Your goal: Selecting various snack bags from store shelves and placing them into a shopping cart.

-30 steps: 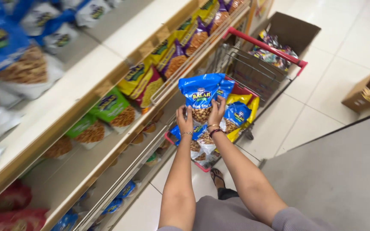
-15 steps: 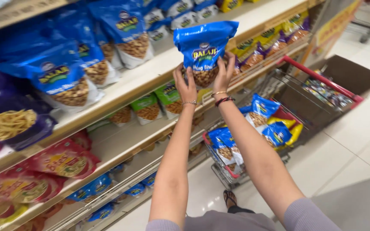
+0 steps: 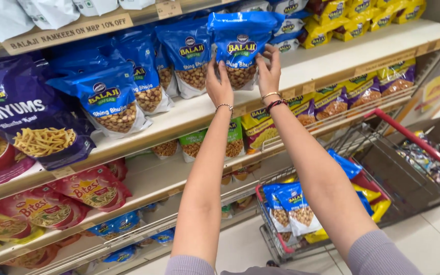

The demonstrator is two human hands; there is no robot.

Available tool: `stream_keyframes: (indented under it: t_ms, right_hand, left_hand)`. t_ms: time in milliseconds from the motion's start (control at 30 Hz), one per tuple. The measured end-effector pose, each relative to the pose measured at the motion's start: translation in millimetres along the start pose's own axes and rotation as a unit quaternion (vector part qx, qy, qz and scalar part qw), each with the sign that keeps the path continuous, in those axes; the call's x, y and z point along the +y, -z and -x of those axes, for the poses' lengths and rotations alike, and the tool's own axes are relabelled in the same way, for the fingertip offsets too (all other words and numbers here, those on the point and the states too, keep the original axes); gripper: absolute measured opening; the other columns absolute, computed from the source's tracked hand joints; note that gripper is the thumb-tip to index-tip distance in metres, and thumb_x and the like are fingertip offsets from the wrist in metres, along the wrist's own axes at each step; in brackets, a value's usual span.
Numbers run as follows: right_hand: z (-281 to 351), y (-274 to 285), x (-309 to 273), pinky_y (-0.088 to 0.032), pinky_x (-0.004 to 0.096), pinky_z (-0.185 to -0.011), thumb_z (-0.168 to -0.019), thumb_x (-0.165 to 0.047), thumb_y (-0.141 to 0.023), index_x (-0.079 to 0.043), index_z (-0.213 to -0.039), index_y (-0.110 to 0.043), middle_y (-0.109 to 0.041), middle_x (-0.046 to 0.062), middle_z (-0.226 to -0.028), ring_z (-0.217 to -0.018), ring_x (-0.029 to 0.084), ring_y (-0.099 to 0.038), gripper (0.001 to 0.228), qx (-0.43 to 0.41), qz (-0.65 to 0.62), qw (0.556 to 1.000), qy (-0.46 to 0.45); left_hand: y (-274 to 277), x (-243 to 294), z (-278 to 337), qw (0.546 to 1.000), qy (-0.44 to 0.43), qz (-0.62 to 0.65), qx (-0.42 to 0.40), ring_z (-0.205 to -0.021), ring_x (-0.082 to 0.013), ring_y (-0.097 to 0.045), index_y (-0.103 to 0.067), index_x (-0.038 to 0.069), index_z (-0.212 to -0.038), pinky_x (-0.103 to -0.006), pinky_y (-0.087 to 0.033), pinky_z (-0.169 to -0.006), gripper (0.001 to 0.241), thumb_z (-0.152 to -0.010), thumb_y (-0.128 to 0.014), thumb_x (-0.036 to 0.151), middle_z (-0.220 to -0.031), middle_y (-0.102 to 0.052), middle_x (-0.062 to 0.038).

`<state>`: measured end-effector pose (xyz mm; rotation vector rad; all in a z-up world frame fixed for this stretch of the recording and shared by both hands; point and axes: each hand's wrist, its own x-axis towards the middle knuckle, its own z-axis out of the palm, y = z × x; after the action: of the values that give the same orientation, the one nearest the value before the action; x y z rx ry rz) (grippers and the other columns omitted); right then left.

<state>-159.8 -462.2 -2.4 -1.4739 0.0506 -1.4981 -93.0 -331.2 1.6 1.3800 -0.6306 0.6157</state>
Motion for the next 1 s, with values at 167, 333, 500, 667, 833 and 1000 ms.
stream_keyframes:
  t_ms: [167, 333, 500, 667, 833, 1000]
  right_hand:
    - [-21.3, -0.1, 55.3, -0.054, 0.028, -0.078, -0.099, -0.021, -0.069, -0.007, -0.130, -0.056, -0.066, 0.007, -0.115, -0.098, 0.016, -0.063, 0.037, 0.013, 0.035, 0.998, -0.056]
    - [-31.2, -3.2, 101.4, -0.057, 0.031, -0.091, -0.102, -0.017, -0.069, -0.003, -0.125, -0.060, -0.070, 0.011, -0.118, -0.111, 0.019, -0.067, 0.029, -0.017, 0.037, 0.999, 0.011]
    - [-42.4, -2.4, 113.3, -0.058, 0.034, -0.086, -0.090, -0.014, -0.074, -0.005, -0.137, -0.056, -0.070, 0.014, -0.124, -0.116, 0.021, -0.068, 0.050, -0.093, 0.010, 0.991, -0.090]
    - [-54.4, -3.2, 122.7, -0.060, 0.036, -0.093, -0.076, -0.006, -0.076, -0.004, -0.148, -0.045, -0.064, 0.019, -0.134, -0.117, 0.027, -0.068, 0.079, -0.154, 0.005, 0.985, -0.078]
    - [-61.8, -7.5, 141.6, -0.061, 0.035, -0.091, -0.070, 0.000, -0.070, -0.005, -0.152, -0.041, -0.062, 0.019, -0.137, -0.116, 0.031, -0.070, 0.087, -0.154, 0.006, 0.977, -0.150]
    - [-60.4, -8.8, 145.5, -0.059, 0.037, -0.097, -0.073, 0.012, -0.065, -0.002, -0.151, -0.042, -0.054, 0.021, -0.146, -0.130, 0.032, -0.061, 0.083, -0.166, -0.041, 0.981, -0.094]
  left_hand:
    - [-37.7, -36.9, -5.4, 0.999, 0.033, 0.000, 0.013, -0.119, -0.0369, -0.067, -0.063, 0.008, -0.134, -0.0433, -0.051, -0.101, 0.044, -0.105, -0.055, 0.039, -0.129, -0.070, -0.019]
    - [-61.8, -75.1, -5.9, 0.997, 0.052, -0.048, 0.023, -0.118, -0.0393, -0.066, -0.062, 0.009, -0.136, -0.0441, -0.051, -0.100, 0.043, -0.105, -0.050, 0.036, -0.128, -0.070, -0.019]
    - [-76.7, -98.5, -9.5, 0.997, 0.021, -0.076, -0.006, -0.131, -0.0448, -0.053, -0.044, -0.001, -0.149, -0.0477, -0.040, -0.112, 0.051, -0.102, -0.043, 0.020, -0.145, -0.054, -0.029]
    - [-92.0, -108.5, -9.6, 0.992, 0.002, -0.127, -0.019, -0.138, -0.0485, -0.043, -0.036, -0.008, -0.151, -0.0495, -0.033, -0.118, 0.062, -0.095, -0.047, 0.016, -0.150, -0.046, -0.034]
    - [-98.7, -122.8, -12.5, 0.989, -0.011, -0.145, -0.026, -0.140, -0.0507, -0.039, -0.032, -0.010, -0.152, -0.0508, -0.030, -0.120, 0.067, -0.091, -0.049, 0.012, -0.150, -0.042, -0.036]
    - [-99.9, -137.3, -11.4, 0.989, -0.041, -0.139, -0.041, -0.139, -0.0510, -0.040, -0.030, -0.010, -0.151, -0.0510, -0.031, -0.120, 0.067, -0.090, -0.051, 0.007, -0.149, -0.041, -0.038]
